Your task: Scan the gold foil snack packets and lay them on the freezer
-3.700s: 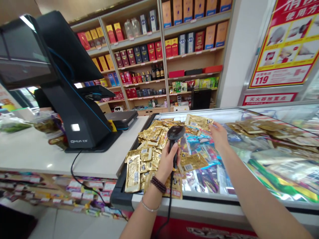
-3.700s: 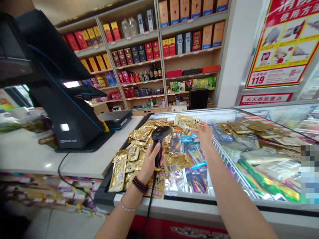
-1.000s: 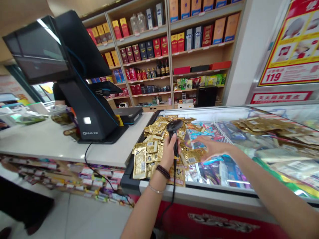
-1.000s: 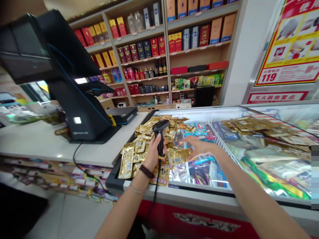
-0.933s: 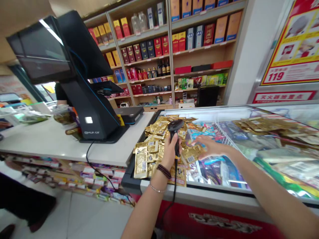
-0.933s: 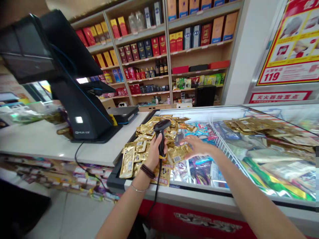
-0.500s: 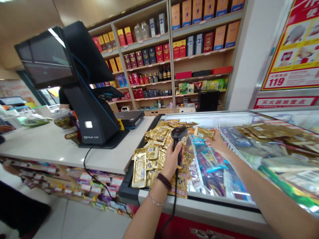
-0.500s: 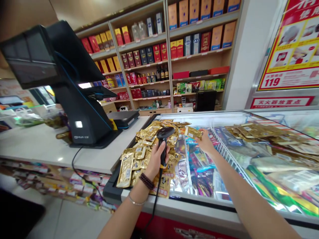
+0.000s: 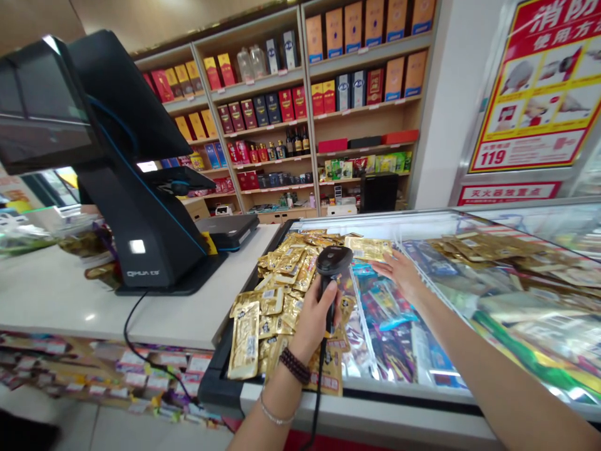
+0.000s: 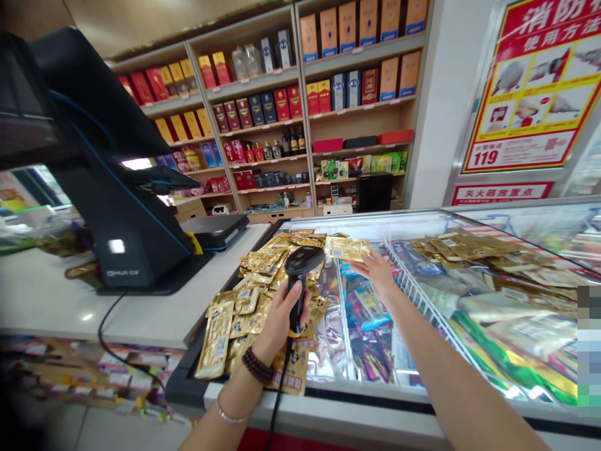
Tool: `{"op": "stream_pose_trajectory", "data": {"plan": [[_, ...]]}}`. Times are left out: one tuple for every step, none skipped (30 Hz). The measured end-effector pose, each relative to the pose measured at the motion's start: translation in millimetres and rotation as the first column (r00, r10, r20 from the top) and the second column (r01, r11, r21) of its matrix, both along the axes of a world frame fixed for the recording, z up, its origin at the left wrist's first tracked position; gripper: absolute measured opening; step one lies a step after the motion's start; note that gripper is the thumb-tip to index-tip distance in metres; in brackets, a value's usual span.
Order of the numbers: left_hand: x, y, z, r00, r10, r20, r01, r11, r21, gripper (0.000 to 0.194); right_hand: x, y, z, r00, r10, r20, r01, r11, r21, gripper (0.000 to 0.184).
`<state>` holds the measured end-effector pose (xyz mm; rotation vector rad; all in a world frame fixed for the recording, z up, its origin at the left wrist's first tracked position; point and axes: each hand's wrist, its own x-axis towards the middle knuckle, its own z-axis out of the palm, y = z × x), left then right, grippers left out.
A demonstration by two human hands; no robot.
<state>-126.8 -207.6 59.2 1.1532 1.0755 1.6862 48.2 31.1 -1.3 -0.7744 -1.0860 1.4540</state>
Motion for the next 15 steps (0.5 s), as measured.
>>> {"op": "stream_pose_trajectory", "data": {"plan": [[-0.1,0.2,-0.5,1.0,0.0,-0.002,0.0,1.0,-0.001,0.074,-1.4,-0.3,-0.1,1.0,-0.001,-0.008,0.001,1.0,0.002,0.019],[-0.2,0.5,-1.1,1.0,0.002,-0.002,-0.002,1.0,-0.003,0.075,-2.5,-0.6,0.0,1.0,-0.003,-0.016,0.003,1.0,0.006,0.018],[-0.3,0.7,-1.6,1.0,0.004,-0.003,-0.004,1.0,-0.005,0.075,-3.5,-0.8,0.2,1.0,-0.007,-0.023,0.007,1.0,0.009,0.017],[-0.4,0.9,-2.0,1.0,0.006,-0.004,-0.006,1.0,-0.007,0.075,-4.2,-0.9,0.7,0.999,-0.014,-0.032,0.015,1.0,0.011,0.016],[-0.4,0.9,-2.3,1.0,0.006,-0.006,-0.006,1.0,-0.008,0.075,-4.7,-0.9,1.2,0.999,-0.025,-0.041,0.025,1.0,0.014,0.015],[-0.4,0.7,-2.4,1.0,0.005,-0.008,-0.005,1.0,-0.01,0.074,-5.1,-0.9,1.9,0.998,-0.036,-0.053,0.037,0.999,0.018,0.015],[-0.3,0.4,-2.3,1.0,0.003,-0.009,-0.003,1.0,-0.012,0.074,-5.4,-0.7,2.6,0.997,-0.049,-0.067,0.051,0.998,0.023,0.015],[-0.2,0.0,-1.9,1.0,-0.001,-0.011,0.0,1.0,-0.015,0.074,-5.5,-0.5,3.2,0.995,-0.06,-0.081,0.063,0.998,0.03,0.016],[-0.1,-0.5,-1.5,1.0,-0.003,-0.013,0.003,1.0,-0.018,0.074,-5.6,-0.3,3.6,0.993,-0.07,-0.092,0.074,0.996,0.04,0.017],[-0.1,-1.0,-1.0,1.0,-0.004,-0.016,0.004,1.0,-0.02,0.074,-5.6,0.0,4.0,0.992,-0.077,-0.102,0.082,0.995,0.051,0.019],[0.0,-1.5,-0.5,1.0,-0.005,-0.018,0.005,1.0,-0.022,0.074,-5.6,0.3,4.1,0.991,-0.08,-0.109,0.087,0.994,0.061,0.021],[-0.1,-1.8,-0.1,1.0,-0.006,-0.021,0.005,1.0,-0.023,0.074,-5.6,0.5,4.2,0.989,-0.084,-0.118,0.092,0.993,0.069,0.022],[-0.1,-2.1,0.0,1.0,-0.007,-0.022,0.007,1.0,-0.026,0.074,-5.6,0.7,4.1,0.988,-0.089,-0.128,0.099,0.992,0.073,0.022],[-0.2,-2.2,0.0,1.0,-0.009,-0.022,0.009,1.0,-0.03,0.074,-5.7,0.8,4.1,0.986,-0.097,-0.139,0.108,0.992,0.072,0.023],[-0.3,-2.1,-0.3,1.0,-0.011,-0.021,0.01,0.999,-0.033,0.074,-5.8,0.7,4.2,0.983,-0.107,-0.148,0.118,0.991,0.068,0.023]]}}
